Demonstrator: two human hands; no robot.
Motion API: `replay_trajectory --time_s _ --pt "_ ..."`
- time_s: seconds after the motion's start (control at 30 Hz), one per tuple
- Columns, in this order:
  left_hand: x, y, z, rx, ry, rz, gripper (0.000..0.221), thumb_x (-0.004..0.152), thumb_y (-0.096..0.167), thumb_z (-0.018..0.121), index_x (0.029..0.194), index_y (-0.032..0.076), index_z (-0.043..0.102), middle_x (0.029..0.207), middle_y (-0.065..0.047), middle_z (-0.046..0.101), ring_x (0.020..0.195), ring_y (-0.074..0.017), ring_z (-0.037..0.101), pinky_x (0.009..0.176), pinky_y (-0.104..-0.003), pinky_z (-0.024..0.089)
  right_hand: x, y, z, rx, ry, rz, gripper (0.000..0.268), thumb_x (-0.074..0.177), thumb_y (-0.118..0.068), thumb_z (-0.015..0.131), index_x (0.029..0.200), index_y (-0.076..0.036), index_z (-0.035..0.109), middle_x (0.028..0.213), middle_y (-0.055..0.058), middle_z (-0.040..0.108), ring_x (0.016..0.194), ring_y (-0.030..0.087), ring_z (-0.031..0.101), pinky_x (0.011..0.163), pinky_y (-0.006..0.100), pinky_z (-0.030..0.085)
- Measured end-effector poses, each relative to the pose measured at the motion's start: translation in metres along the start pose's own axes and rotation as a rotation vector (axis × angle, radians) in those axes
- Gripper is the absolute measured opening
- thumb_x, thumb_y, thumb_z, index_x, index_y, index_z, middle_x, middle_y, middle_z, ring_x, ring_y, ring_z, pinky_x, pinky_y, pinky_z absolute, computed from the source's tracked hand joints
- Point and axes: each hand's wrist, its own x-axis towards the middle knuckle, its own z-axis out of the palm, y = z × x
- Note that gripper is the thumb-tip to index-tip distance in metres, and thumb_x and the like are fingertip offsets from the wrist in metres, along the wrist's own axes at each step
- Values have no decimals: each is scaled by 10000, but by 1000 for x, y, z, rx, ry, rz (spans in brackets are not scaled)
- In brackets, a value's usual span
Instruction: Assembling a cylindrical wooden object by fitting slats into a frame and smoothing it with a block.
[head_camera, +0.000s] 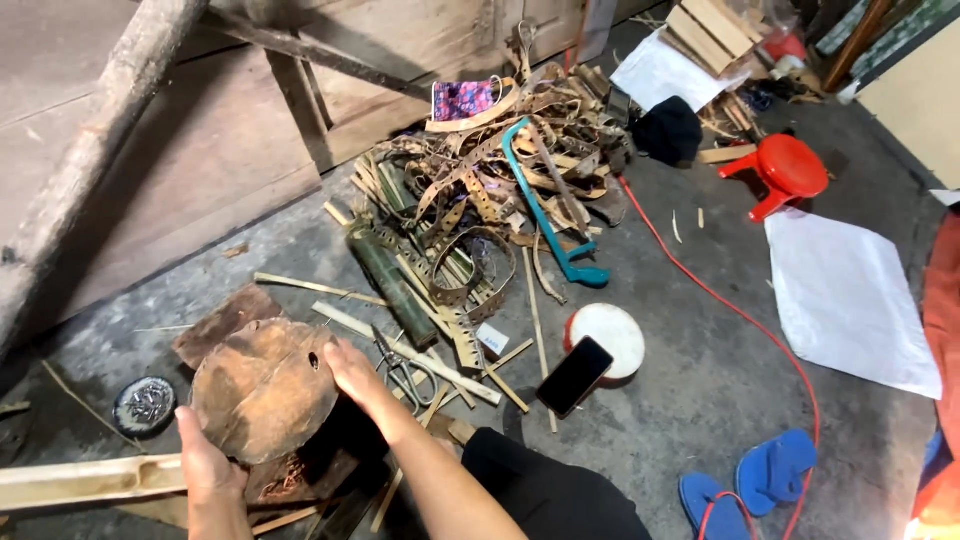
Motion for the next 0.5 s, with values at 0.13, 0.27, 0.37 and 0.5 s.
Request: replay_trajectory --time_s 0.13,0.27,0.37,0.5 --pt "-8 8 9 47 -8 1 738 978 675 240 1536 233 435 1519 -69 514 1404 -290 495 1108 -509 432 -7 -15 -7 -56 -54 193 1124 805 -839 196 1578 -24 244 1655 208 202 1546 343 184 1257 464 119" --pt "-26 18 14 69 27 -46 784 954 694 230 1538 210 427 1534 -90 493 1431 -292 472 1154 -494 402 -14 -33 -8 6 -32 62 1069 785 -856 210 1592 -156 266 1660 185 230 1525 384 226 1220 570 178" --pt "-52 22 27 10 -256 268 896 948 741 242 1604 137 328 1575 -156 420 1472 -362 408 1168 -562 363 -25 -46 -14 26 14 26 896 914 -695 292 1560 -75 343 1571 209 356 1497 334 309 1217 498 227" --pt "-82 19 51 -238 171 347 852 830 805 567 1467 240 536 1561 -46 510 1443 -201 521 1174 -395 501 -41 -71 -25 12 101 -179 575 987 -513 293 1281 -91 550 1273 168 576 1184 319 541 986 480 423"
